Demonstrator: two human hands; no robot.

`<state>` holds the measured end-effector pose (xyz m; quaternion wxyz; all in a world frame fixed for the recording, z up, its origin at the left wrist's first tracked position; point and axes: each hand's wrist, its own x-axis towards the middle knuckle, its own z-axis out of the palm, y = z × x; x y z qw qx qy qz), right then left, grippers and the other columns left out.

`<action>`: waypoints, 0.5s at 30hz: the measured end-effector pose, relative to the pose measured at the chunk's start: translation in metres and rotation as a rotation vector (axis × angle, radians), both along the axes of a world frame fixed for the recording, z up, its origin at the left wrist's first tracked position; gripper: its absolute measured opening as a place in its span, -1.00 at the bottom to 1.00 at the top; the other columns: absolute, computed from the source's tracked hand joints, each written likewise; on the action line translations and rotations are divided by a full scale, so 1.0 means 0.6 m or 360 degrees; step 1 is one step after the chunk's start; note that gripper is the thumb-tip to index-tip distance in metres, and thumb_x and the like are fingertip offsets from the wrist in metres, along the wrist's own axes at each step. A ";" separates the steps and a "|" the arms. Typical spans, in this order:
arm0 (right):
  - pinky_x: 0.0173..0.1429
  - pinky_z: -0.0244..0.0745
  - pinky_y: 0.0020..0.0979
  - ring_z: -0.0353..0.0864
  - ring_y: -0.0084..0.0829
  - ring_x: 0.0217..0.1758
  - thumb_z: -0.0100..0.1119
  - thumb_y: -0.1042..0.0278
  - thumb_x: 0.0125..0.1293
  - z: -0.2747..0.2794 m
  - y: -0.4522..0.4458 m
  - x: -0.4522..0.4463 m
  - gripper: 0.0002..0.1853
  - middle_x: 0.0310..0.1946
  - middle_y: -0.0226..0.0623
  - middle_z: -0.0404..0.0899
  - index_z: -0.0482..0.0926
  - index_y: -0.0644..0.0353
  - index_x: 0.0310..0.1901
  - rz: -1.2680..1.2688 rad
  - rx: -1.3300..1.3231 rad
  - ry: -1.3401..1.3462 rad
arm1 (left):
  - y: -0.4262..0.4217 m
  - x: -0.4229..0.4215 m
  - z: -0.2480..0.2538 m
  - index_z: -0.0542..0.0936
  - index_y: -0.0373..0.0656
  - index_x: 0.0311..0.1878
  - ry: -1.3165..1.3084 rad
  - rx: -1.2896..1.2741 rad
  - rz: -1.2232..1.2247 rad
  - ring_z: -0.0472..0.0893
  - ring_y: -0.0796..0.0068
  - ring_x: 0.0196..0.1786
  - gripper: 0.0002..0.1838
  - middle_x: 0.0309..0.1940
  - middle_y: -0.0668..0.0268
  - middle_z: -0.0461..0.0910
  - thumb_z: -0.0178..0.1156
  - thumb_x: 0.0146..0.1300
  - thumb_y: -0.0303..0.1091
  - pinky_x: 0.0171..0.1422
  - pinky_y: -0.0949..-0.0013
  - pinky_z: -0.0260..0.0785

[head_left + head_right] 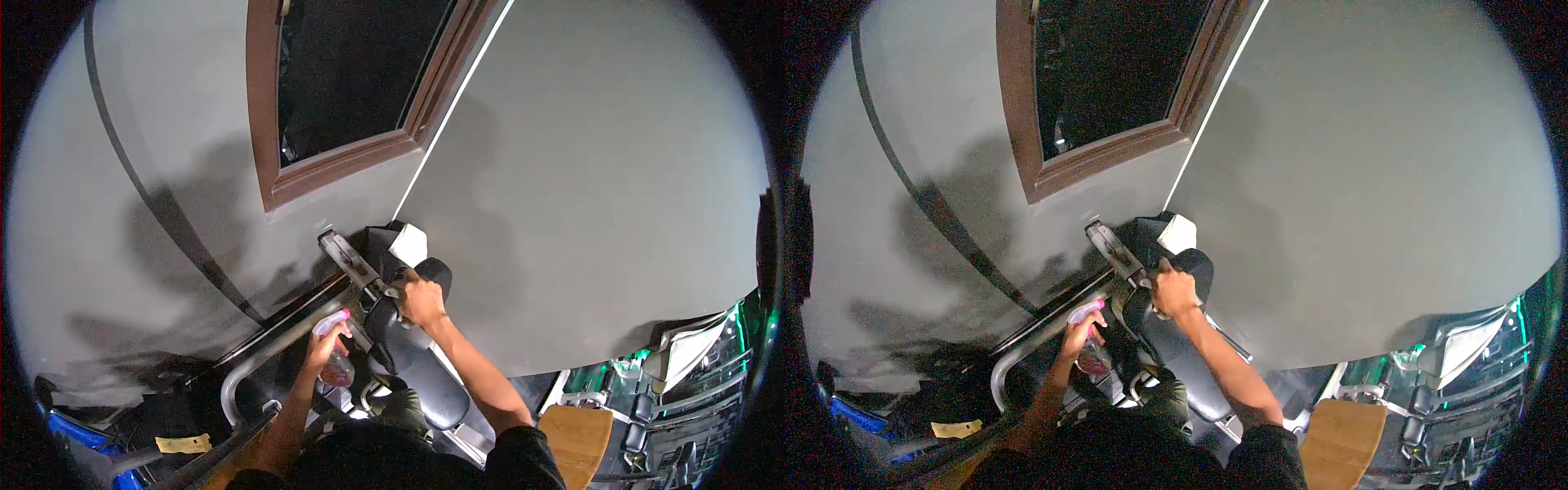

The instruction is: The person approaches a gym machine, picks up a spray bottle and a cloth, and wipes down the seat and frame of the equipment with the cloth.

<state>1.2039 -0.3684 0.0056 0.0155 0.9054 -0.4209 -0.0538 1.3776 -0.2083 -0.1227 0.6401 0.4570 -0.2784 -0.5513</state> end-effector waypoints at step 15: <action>-0.17 0.63 -0.18 0.71 -0.14 -0.27 0.31 0.24 0.01 -0.009 0.064 -0.016 -0.63 0.12 -0.23 0.43 0.67 -0.18 -0.05 0.0166 0.0162 -0.0279 | 0.003 0.015 -0.015 0.50 -0.26 0.15 -0.0004 -0.0019 -0.0118 0.62 0.48 -0.25 -0.67 -0.27 0.29 0.57 0.07 0.42 -0.28 -0.54 0.42 0.52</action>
